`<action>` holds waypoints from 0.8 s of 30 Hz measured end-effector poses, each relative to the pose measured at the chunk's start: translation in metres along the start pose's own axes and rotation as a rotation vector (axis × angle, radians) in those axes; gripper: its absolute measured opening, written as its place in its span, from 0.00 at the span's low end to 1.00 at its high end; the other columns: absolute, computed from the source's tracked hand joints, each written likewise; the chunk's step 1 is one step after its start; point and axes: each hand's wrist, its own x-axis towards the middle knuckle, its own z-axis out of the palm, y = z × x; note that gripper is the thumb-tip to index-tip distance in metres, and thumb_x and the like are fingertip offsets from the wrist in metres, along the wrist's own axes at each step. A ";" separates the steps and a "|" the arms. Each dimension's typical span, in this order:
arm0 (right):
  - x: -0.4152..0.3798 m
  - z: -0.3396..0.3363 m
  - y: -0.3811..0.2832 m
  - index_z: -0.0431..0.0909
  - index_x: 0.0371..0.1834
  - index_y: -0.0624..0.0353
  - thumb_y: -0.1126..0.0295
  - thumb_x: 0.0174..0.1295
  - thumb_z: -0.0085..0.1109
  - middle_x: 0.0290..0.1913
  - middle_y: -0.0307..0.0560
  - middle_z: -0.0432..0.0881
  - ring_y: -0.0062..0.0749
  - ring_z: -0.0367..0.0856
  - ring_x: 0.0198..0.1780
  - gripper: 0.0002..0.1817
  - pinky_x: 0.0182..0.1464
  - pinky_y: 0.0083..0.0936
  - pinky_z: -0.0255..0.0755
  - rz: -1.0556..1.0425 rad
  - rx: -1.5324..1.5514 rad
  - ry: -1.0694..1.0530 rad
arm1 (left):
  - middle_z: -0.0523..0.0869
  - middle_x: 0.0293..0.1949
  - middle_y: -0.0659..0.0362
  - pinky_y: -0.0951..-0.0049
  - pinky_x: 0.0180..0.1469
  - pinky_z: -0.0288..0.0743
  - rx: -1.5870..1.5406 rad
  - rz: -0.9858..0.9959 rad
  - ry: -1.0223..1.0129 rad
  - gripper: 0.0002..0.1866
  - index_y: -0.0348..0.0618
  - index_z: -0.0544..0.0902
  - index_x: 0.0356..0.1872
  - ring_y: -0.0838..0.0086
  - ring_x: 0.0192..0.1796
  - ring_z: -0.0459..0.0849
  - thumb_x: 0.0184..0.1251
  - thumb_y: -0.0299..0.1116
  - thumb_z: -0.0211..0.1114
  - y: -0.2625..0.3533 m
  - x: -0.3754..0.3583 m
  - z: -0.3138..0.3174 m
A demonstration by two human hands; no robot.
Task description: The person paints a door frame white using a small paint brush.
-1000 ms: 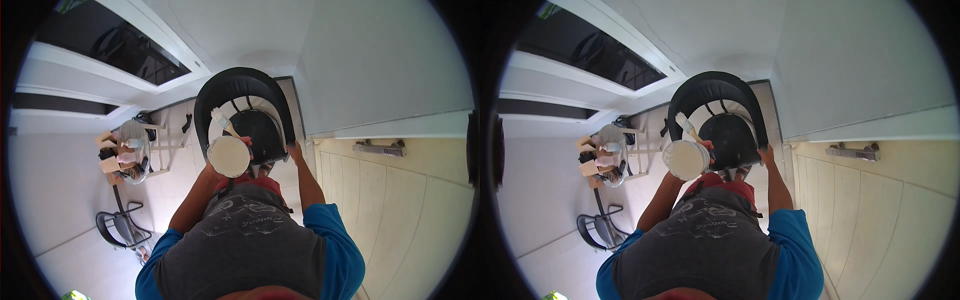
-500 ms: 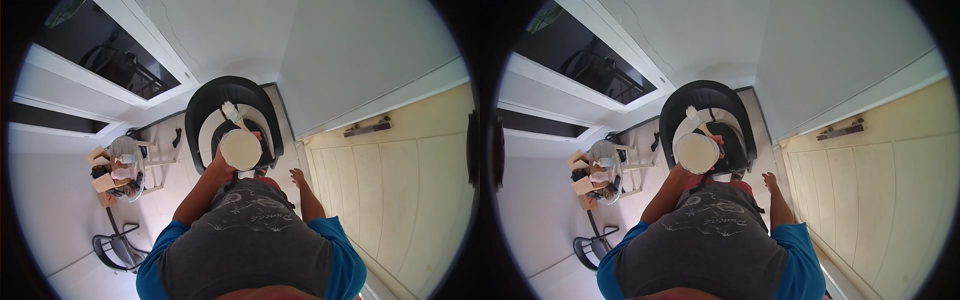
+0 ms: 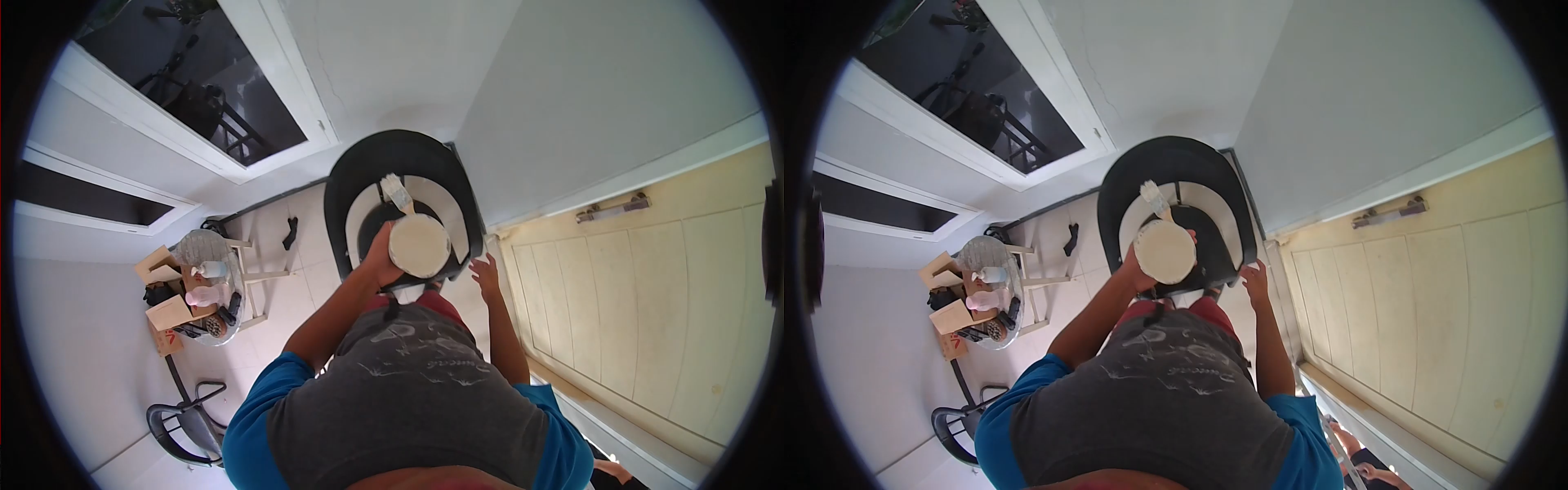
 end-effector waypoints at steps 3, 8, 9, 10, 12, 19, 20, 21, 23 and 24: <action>0.000 0.039 -0.013 0.41 0.78 0.52 0.62 0.63 0.61 0.53 0.43 0.81 0.29 0.79 0.54 0.45 0.52 0.35 0.72 -0.043 -0.011 0.066 | 0.80 0.60 0.48 0.55 0.64 0.74 0.014 0.015 -0.033 0.27 0.34 0.74 0.62 0.59 0.59 0.82 0.76 0.44 0.40 0.022 -0.007 -0.008; -0.024 0.061 -0.032 0.37 0.78 0.55 0.64 0.66 0.59 0.52 0.46 0.81 0.31 0.82 0.50 0.45 0.49 0.30 0.74 -0.104 -0.001 0.036 | 0.86 0.49 0.58 0.55 0.51 0.80 0.207 -0.019 -0.026 0.21 0.49 0.78 0.53 0.66 0.52 0.85 0.73 0.51 0.47 0.042 -0.033 0.008; -0.026 0.063 -0.035 0.34 0.78 0.55 0.65 0.67 0.58 0.52 0.47 0.81 0.31 0.83 0.49 0.46 0.48 0.31 0.74 -0.096 -0.012 0.074 | 0.86 0.48 0.57 0.53 0.47 0.82 0.232 -0.029 0.001 0.22 0.49 0.78 0.53 0.64 0.50 0.85 0.73 0.53 0.47 0.042 -0.036 0.011; -0.026 0.064 -0.038 0.30 0.78 0.55 0.65 0.66 0.58 0.52 0.50 0.81 0.32 0.83 0.48 0.48 0.47 0.31 0.75 -0.126 -0.013 0.099 | 0.86 0.47 0.57 0.50 0.39 0.83 0.276 -0.025 -0.023 0.24 0.49 0.78 0.54 0.61 0.47 0.87 0.72 0.55 0.47 0.043 -0.037 0.011; -0.028 0.062 -0.046 0.31 0.78 0.55 0.65 0.66 0.58 0.52 0.50 0.81 0.33 0.83 0.48 0.48 0.47 0.32 0.76 -0.174 0.032 0.107 | 0.86 0.46 0.56 0.50 0.38 0.83 0.255 -0.033 -0.036 0.24 0.49 0.78 0.54 0.61 0.46 0.87 0.72 0.55 0.46 0.039 -0.034 0.011; -0.011 0.058 -0.072 0.32 0.78 0.56 0.65 0.65 0.56 0.52 0.53 0.81 0.36 0.82 0.48 0.47 0.49 0.34 0.76 -0.222 0.124 0.118 | 0.87 0.46 0.56 0.50 0.33 0.82 0.236 -0.025 -0.077 0.25 0.49 0.79 0.55 0.61 0.45 0.87 0.73 0.56 0.45 0.033 -0.042 0.019; -0.010 0.057 -0.073 0.32 0.78 0.55 0.65 0.64 0.57 0.53 0.53 0.81 0.37 0.82 0.50 0.47 0.50 0.36 0.75 -0.203 0.125 0.131 | 0.85 0.51 0.58 0.53 0.46 0.79 0.252 -0.054 -0.099 0.25 0.50 0.77 0.57 0.63 0.51 0.85 0.75 0.54 0.43 0.034 -0.043 0.018; -0.009 0.057 -0.075 0.32 0.78 0.54 0.65 0.63 0.57 0.54 0.54 0.80 0.39 0.82 0.52 0.48 0.52 0.38 0.74 -0.184 0.132 0.146 | 0.83 0.55 0.60 0.57 0.59 0.77 0.273 -0.087 -0.121 0.24 0.51 0.76 0.59 0.66 0.57 0.82 0.78 0.53 0.41 0.036 -0.044 0.021; -0.011 0.056 -0.075 0.33 0.78 0.53 0.65 0.64 0.57 0.54 0.54 0.80 0.39 0.82 0.52 0.47 0.52 0.37 0.74 -0.184 0.139 0.138 | 0.85 0.51 0.58 0.53 0.46 0.79 0.277 -0.088 -0.122 0.24 0.50 0.77 0.57 0.63 0.51 0.85 0.75 0.54 0.43 0.035 -0.044 0.030; -0.014 0.054 -0.073 0.33 0.78 0.53 0.65 0.64 0.57 0.54 0.53 0.80 0.38 0.81 0.52 0.47 0.51 0.36 0.74 -0.173 0.140 0.131 | 0.87 0.47 0.57 0.48 0.33 0.82 0.271 -0.093 -0.115 0.25 0.50 0.78 0.56 0.59 0.45 0.87 0.73 0.54 0.45 0.034 -0.041 0.034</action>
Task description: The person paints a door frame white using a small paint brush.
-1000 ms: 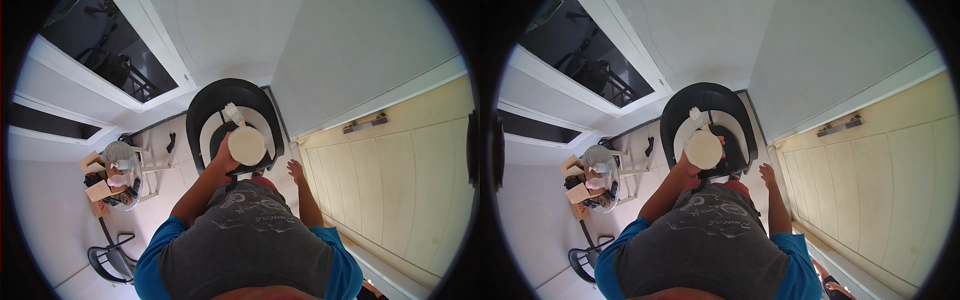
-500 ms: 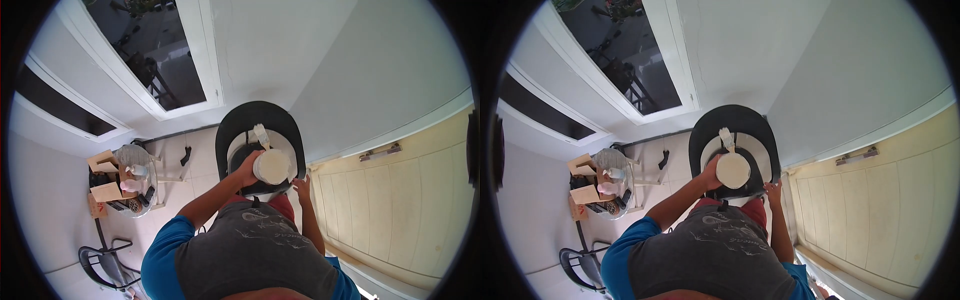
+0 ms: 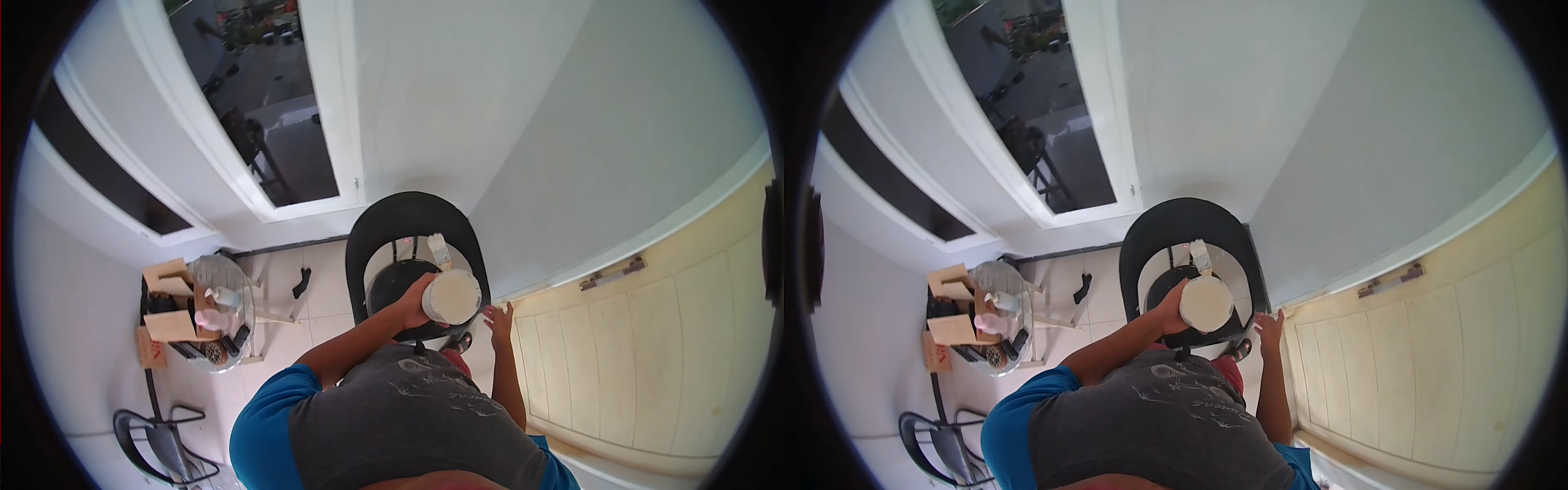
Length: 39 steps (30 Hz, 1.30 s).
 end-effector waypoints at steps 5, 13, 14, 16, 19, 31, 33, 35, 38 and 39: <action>-0.014 -0.024 0.018 0.47 0.76 0.55 0.63 0.67 0.55 0.55 0.52 0.81 0.37 0.81 0.54 0.38 0.52 0.35 0.74 0.021 0.050 -0.016 | 0.84 0.55 0.55 0.49 0.31 0.86 -0.109 -0.073 -0.015 0.26 0.51 0.75 0.62 0.56 0.49 0.87 0.75 0.54 0.41 -0.015 0.033 -0.001; -0.042 -0.025 -0.073 0.69 0.63 0.60 0.60 0.70 0.54 0.53 0.45 0.82 0.31 0.80 0.55 0.22 0.55 0.33 0.73 -0.007 -0.062 -0.268 | 0.82 0.55 0.51 0.63 0.26 0.86 0.004 -0.067 0.056 0.34 0.33 0.74 0.62 0.54 0.47 0.87 0.71 0.55 0.45 -0.044 0.078 0.041; -0.046 -0.024 -0.088 0.69 0.63 0.60 0.60 0.70 0.54 0.53 0.45 0.82 0.31 0.80 0.55 0.22 0.55 0.33 0.73 -0.007 -0.051 -0.258 | 0.82 0.55 0.51 0.63 0.26 0.86 0.013 -0.078 0.054 0.34 0.33 0.74 0.62 0.54 0.47 0.87 0.71 0.55 0.45 -0.047 0.084 0.047; -0.047 -0.029 -0.113 0.72 0.61 0.60 0.61 0.71 0.55 0.54 0.44 0.81 0.29 0.78 0.57 0.20 0.58 0.31 0.72 -0.088 -0.027 -0.431 | 0.81 0.54 0.50 0.60 0.28 0.87 0.067 -0.069 -0.068 0.35 0.32 0.72 0.63 0.53 0.49 0.86 0.71 0.56 0.47 -0.051 0.097 0.062; -0.035 -0.050 -0.131 0.72 0.60 0.61 0.65 0.70 0.56 0.54 0.44 0.81 0.28 0.78 0.57 0.18 0.60 0.29 0.71 -0.167 -0.005 -0.502 | 0.79 0.54 0.46 0.56 0.30 0.88 -0.029 -0.089 -0.189 0.37 0.29 0.69 0.64 0.50 0.51 0.85 0.69 0.56 0.50 -0.065 0.117 0.081; -0.017 -0.126 -0.193 0.75 0.55 0.67 0.71 0.71 0.55 0.46 0.44 0.82 0.24 0.79 0.48 0.14 0.56 0.26 0.73 -0.313 -0.070 -0.651 | 0.80 0.55 0.44 0.52 0.32 0.88 -0.128 -0.141 -0.258 0.37 0.30 0.68 0.66 0.49 0.53 0.84 0.70 0.56 0.45 -0.100 0.181 0.125; -0.014 -0.124 -0.193 0.77 0.54 0.67 0.70 0.71 0.54 0.43 0.42 0.83 0.22 0.80 0.46 0.14 0.53 0.23 0.74 -0.242 0.003 -0.627 | 0.81 0.54 0.44 0.51 0.31 0.88 -0.101 -0.151 -0.264 0.37 0.30 0.69 0.66 0.48 0.53 0.84 0.70 0.56 0.45 -0.097 0.185 0.126; -0.010 -0.121 -0.194 0.79 0.52 0.67 0.69 0.72 0.54 0.42 0.41 0.83 0.20 0.80 0.44 0.13 0.52 0.22 0.74 -0.245 -0.043 -0.608 | 0.82 0.53 0.44 0.50 0.31 0.88 -0.072 -0.171 -0.269 0.37 0.30 0.69 0.66 0.48 0.53 0.84 0.70 0.56 0.45 -0.092 0.186 0.126; -0.012 -0.107 -0.188 0.81 0.50 0.67 0.67 0.73 0.53 0.39 0.39 0.84 0.18 0.79 0.42 0.14 0.50 0.20 0.74 -0.263 -0.091 -0.534 | 0.82 0.54 0.44 0.52 0.40 0.87 -0.100 -0.236 -0.375 0.35 0.29 0.70 0.64 0.52 0.54 0.84 0.72 0.53 0.43 -0.082 0.188 0.125; -0.013 -0.102 -0.186 0.81 0.50 0.67 0.66 0.73 0.53 0.38 0.39 0.84 0.17 0.79 0.41 0.14 0.48 0.20 0.73 -0.279 -0.098 -0.489 | 0.82 0.54 0.45 0.54 0.46 0.86 -0.048 -0.221 -0.281 0.33 0.29 0.71 0.63 0.55 0.55 0.84 0.73 0.51 0.42 -0.080 0.190 0.122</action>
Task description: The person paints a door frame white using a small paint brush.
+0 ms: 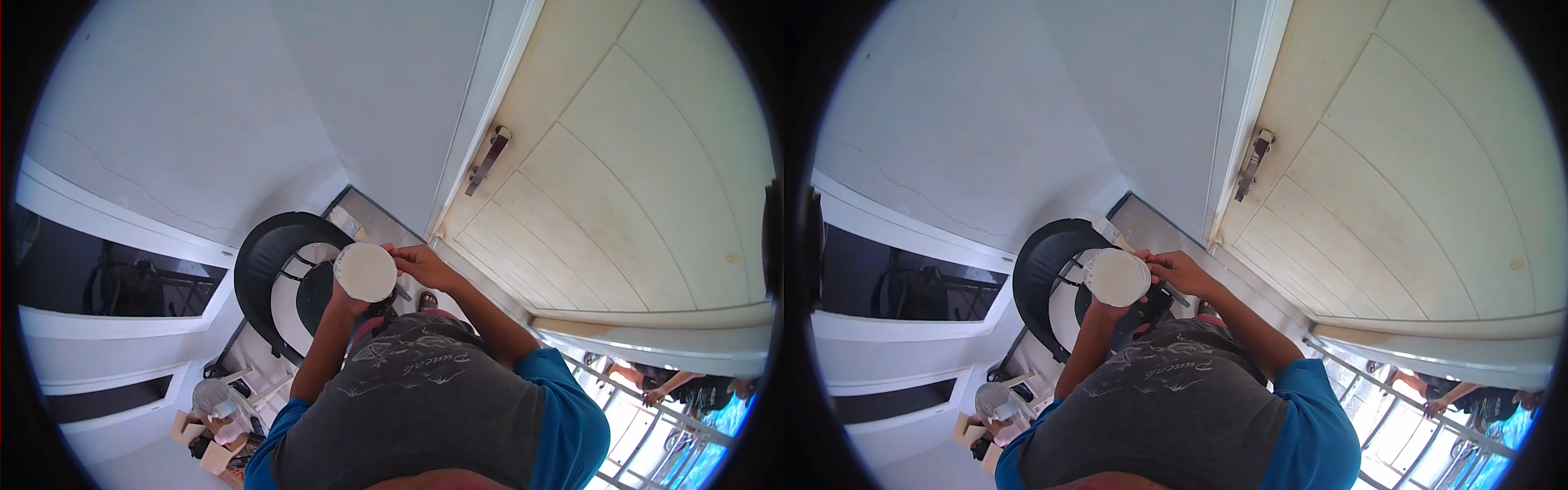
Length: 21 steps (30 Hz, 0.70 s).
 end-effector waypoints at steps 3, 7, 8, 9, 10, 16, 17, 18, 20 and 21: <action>0.002 0.017 0.005 0.81 0.50 0.67 0.67 0.72 0.53 0.39 0.39 0.85 0.16 0.78 0.41 0.14 0.47 0.19 0.73 0.057 0.070 0.151 | 0.79 0.56 0.41 0.52 0.45 0.86 0.002 -0.007 0.052 0.35 0.27 0.66 0.66 0.50 0.55 0.83 0.72 0.52 0.46 0.009 0.002 -0.010; 0.002 0.030 0.011 0.82 0.48 0.67 0.68 0.71 0.54 0.38 0.38 0.85 0.15 0.77 0.41 0.13 0.47 0.19 0.73 0.011 -0.046 0.205 | 0.77 0.56 0.37 0.51 0.37 0.88 0.050 -0.024 -0.009 0.41 0.25 0.56 0.71 0.46 0.54 0.83 0.71 0.53 0.51 0.016 0.000 -0.016; 0.004 0.036 0.015 0.82 0.47 0.67 0.68 0.71 0.54 0.38 0.38 0.85 0.15 0.77 0.40 0.13 0.46 0.19 0.72 0.026 -0.046 0.249 | 0.77 0.56 0.37 0.51 0.37 0.88 0.042 -0.034 -0.001 0.41 0.25 0.56 0.71 0.46 0.54 0.83 0.71 0.53 0.51 0.019 -0.002 -0.017; 0.005 0.043 0.017 0.83 0.47 0.67 0.69 0.71 0.54 0.38 0.37 0.85 0.15 0.77 0.40 0.13 0.46 0.18 0.72 0.042 -0.045 0.291 | 0.69 0.65 0.42 0.51 0.40 0.88 -0.003 -0.063 -0.080 0.36 0.25 0.66 0.65 0.48 0.55 0.83 0.72 0.53 0.48 0.023 -0.007 -0.019; 0.005 0.049 0.019 0.83 0.47 0.67 0.69 0.71 0.54 0.38 0.37 0.85 0.15 0.77 0.40 0.13 0.46 0.18 0.72 0.053 -0.034 0.294 | 0.61 0.74 0.47 0.51 0.43 0.87 -0.047 -0.091 -0.158 0.34 0.26 0.75 0.59 0.51 0.56 0.82 0.72 0.52 0.45 0.026 -0.011 -0.019; 0.007 0.071 0.022 0.82 0.46 0.65 0.67 0.72 0.52 0.37 0.37 0.85 0.16 0.78 0.39 0.14 0.45 0.18 0.72 0.030 0.197 0.361 | 0.57 0.75 0.48 0.46 0.35 0.87 -0.090 -0.010 -0.086 0.36 0.32 0.69 0.66 0.40 0.55 0.81 0.72 0.57 0.45 0.026 -0.033 -0.040; 0.008 0.070 0.025 0.82 0.47 0.65 0.66 0.72 0.52 0.35 0.36 0.83 0.16 0.77 0.38 0.14 0.45 0.18 0.71 0.049 0.271 0.353 | 0.58 0.74 0.44 0.45 0.38 0.87 -0.094 0.002 -0.087 0.40 0.27 0.62 0.68 0.39 0.57 0.79 0.70 0.57 0.49 0.025 -0.036 -0.050; 0.008 0.068 0.026 0.82 0.47 0.65 0.66 0.72 0.52 0.35 0.36 0.83 0.16 0.77 0.38 0.14 0.45 0.18 0.71 0.056 0.281 0.348 | 0.59 0.73 0.40 0.43 0.40 0.86 -0.096 0.013 -0.089 0.46 0.23 0.55 0.71 0.39 0.59 0.78 0.69 0.57 0.54 0.026 -0.039 -0.051; 0.008 0.062 0.029 0.81 0.47 0.65 0.64 0.72 0.54 0.31 0.36 0.81 0.17 0.78 0.36 0.15 0.41 0.18 0.74 0.016 0.086 0.357 | 0.58 0.73 0.40 0.44 0.39 0.87 -0.077 0.034 -0.090 0.45 0.23 0.56 0.71 0.39 0.59 0.78 0.69 0.58 0.53 0.027 -0.041 -0.053; 0.008 0.062 0.031 0.82 0.47 0.64 0.64 0.71 0.54 0.32 0.36 0.81 0.17 0.77 0.35 0.14 0.40 0.18 0.72 0.025 0.129 0.378 | 0.57 0.74 0.40 0.44 0.38 0.87 -0.058 0.055 -0.107 0.45 0.24 0.57 0.70 0.40 0.58 0.79 0.69 0.58 0.53 0.028 -0.041 -0.050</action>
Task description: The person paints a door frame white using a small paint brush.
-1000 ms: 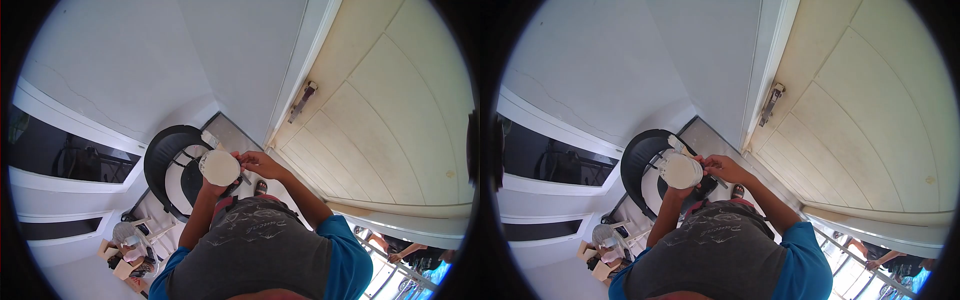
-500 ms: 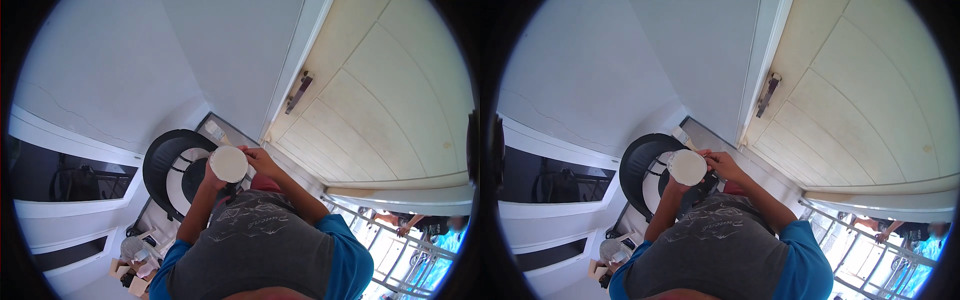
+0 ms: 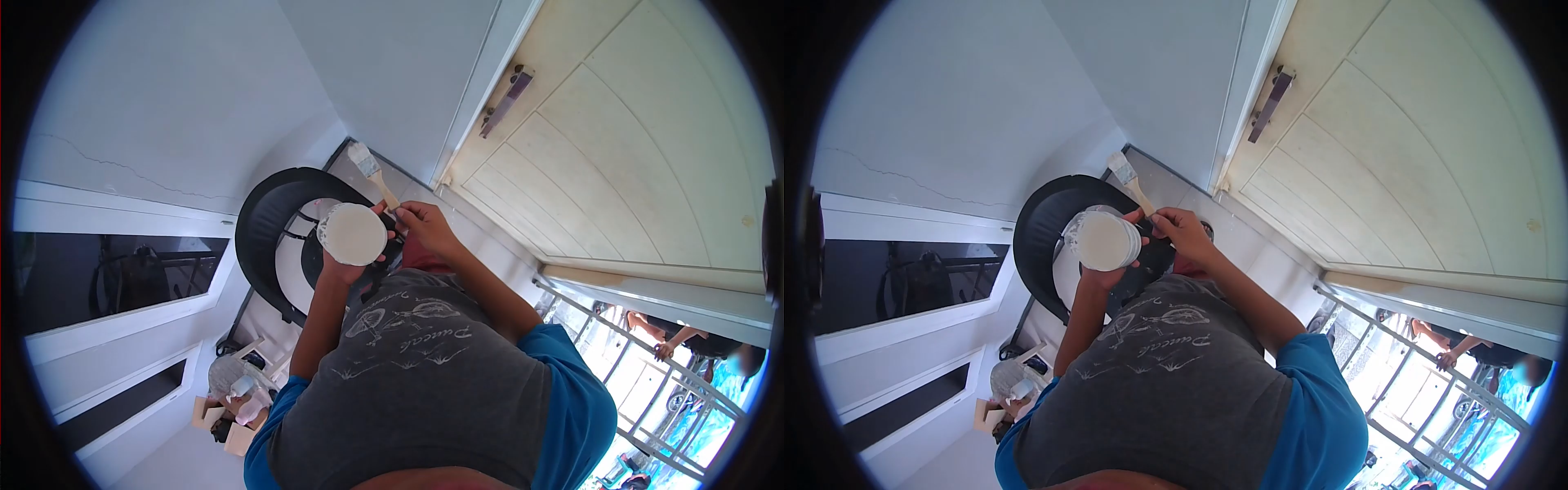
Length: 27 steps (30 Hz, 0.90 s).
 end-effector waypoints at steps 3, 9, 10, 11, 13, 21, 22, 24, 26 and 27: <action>-0.001 -0.005 0.004 0.82 0.47 0.64 0.64 0.71 0.54 0.32 0.36 0.82 0.17 0.77 0.36 0.14 0.42 0.18 0.71 0.001 0.030 0.027 | 0.55 0.74 0.40 0.46 0.37 0.87 -0.008 -0.001 -0.008 0.43 0.26 0.59 0.70 0.41 0.56 0.81 0.70 0.58 0.53 -0.002 0.006 0.009; -0.010 -0.026 0.007 0.81 0.49 0.64 0.69 0.72 0.51 0.32 0.36 0.80 0.18 0.76 0.36 0.12 0.44 0.19 0.71 0.000 0.067 0.127 | 0.55 0.74 0.39 0.51 0.36 0.88 0.001 -0.075 0.006 0.41 0.24 0.61 0.68 0.45 0.55 0.83 0.71 0.55 0.53 -0.009 0.026 0.012; -0.011 -0.032 0.006 0.81 0.49 0.64 0.69 0.72 0.51 0.32 0.36 0.80 0.18 0.76 0.36 0.12 0.44 0.19 0.71 0.003 0.068 0.133 | 0.55 0.74 0.39 0.51 0.36 0.88 -0.001 -0.081 0.007 0.41 0.24 0.61 0.68 0.45 0.55 0.83 0.71 0.55 0.53 -0.011 0.031 0.011; -0.012 -0.038 0.006 0.81 0.49 0.65 0.69 0.72 0.51 0.32 0.36 0.80 0.18 0.76 0.36 0.12 0.43 0.19 0.71 0.004 0.092 0.163 | 0.57 0.74 0.41 0.53 0.33 0.88 0.029 -0.102 0.046 0.35 0.30 0.67 0.66 0.47 0.53 0.83 0.71 0.53 0.51 -0.013 0.034 0.010; -0.017 -0.053 -0.001 0.80 0.49 0.65 0.70 0.73 0.51 0.31 0.37 0.79 0.18 0.76 0.36 0.12 0.43 0.19 0.71 0.000 0.122 0.201 | 0.59 0.74 0.42 0.55 0.31 0.88 0.066 -0.131 0.081 0.31 0.35 0.73 0.63 0.49 0.52 0.84 0.71 0.52 0.49 -0.018 0.042 0.013; -0.061 -0.133 -0.062 0.78 0.48 0.67 0.72 0.71 0.53 0.33 0.39 0.79 0.20 0.77 0.36 0.10 0.44 0.20 0.73 -0.187 0.039 0.195 | 0.64 0.71 0.41 0.61 0.32 0.88 0.166 -0.161 0.061 0.37 0.29 0.69 0.66 0.49 0.52 0.83 0.70 0.55 0.48 -0.055 0.087 0.036; -0.067 -0.144 -0.069 0.77 0.48 0.67 0.73 0.71 0.53 0.33 0.40 0.78 0.20 0.77 0.37 0.09 0.44 0.20 0.73 -0.247 0.023 0.240 | 0.64 0.71 0.41 0.61 0.32 0.88 0.170 -0.170 0.056 0.37 0.29 0.69 0.66 0.49 0.52 0.83 0.70 0.55 0.48 -0.062 0.093 0.038; -0.083 -0.169 -0.084 0.77 0.47 0.68 0.76 0.70 0.52 0.36 0.41 0.77 0.21 0.77 0.38 0.08 0.43 0.20 0.72 -0.328 -0.060 0.329 | 0.59 0.72 0.38 0.59 0.38 0.89 0.162 -0.173 -0.046 0.43 0.24 0.61 0.69 0.47 0.56 0.81 0.69 0.57 0.53 -0.075 0.106 0.042; -0.100 -0.193 -0.095 0.76 0.47 0.69 0.78 0.69 0.51 0.35 0.42 0.76 0.23 0.77 0.38 0.08 0.43 0.21 0.72 -0.438 -0.045 0.430 | 0.58 0.72 0.38 0.58 0.38 0.89 0.155 -0.176 -0.038 0.43 0.25 0.61 0.69 0.46 0.56 0.81 0.69 0.57 0.53 -0.087 0.116 0.044; -0.106 -0.205 -0.098 0.76 0.47 0.69 0.79 0.68 0.51 0.34 0.43 0.76 0.23 0.77 0.38 0.08 0.44 0.21 0.72 -0.503 -0.022 0.475 | 0.58 0.72 0.37 0.57 0.38 0.88 0.146 -0.170 -0.030 0.44 0.25 0.61 0.69 0.45 0.56 0.81 0.68 0.58 0.54 -0.093 0.120 0.046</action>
